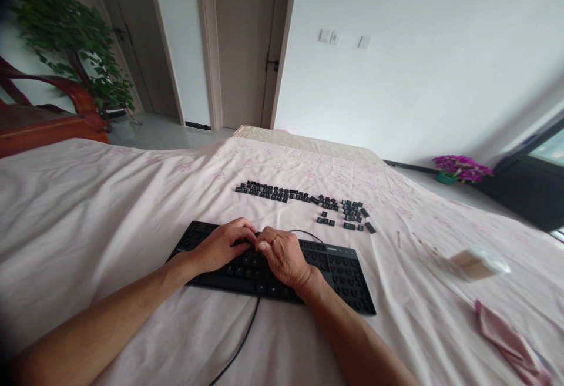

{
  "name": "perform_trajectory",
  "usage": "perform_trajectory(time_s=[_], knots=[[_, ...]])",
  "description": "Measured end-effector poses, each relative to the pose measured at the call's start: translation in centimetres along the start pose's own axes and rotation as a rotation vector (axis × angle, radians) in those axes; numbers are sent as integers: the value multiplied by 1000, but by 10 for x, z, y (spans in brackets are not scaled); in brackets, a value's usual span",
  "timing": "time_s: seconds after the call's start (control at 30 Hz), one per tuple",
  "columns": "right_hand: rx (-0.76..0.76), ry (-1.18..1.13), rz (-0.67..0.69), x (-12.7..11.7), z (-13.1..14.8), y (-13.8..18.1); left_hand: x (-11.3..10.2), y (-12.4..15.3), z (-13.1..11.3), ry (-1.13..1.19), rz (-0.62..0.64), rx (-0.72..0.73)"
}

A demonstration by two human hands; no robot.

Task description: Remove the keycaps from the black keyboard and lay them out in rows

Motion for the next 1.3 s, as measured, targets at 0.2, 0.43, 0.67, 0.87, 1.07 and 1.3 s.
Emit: perform_trajectory(time_s=[0.2,0.43,0.67,0.87,1.07,1.3], knots=[[-46,3,-42,-2,-1,6,1,-1,-6,-50,77,24],[-73,-1,-103,-6,1,5,9,-14,-12,-77,149,19],[-80,-24,-110,-4,-1,8,18,-21,-9,-52,183,86],[-139,34,-116,-5,7,7,20,-18,-17,-39,151,152],[-150,-29,-168,-9,12,9,18,-17,-20,61,160,135],[-81,-31,-226,-13,6,8,18,-17,-10,131,123,-4]])
Point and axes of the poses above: each hand's wrist, its own y-axis away from the middle knuckle, its own x-axis out of the palm, z = x × y, the point moved 5 cm from there along -y, towards the middle knuckle, and after that the axes turned 9 degrees about -y, right-handed, at the moved point
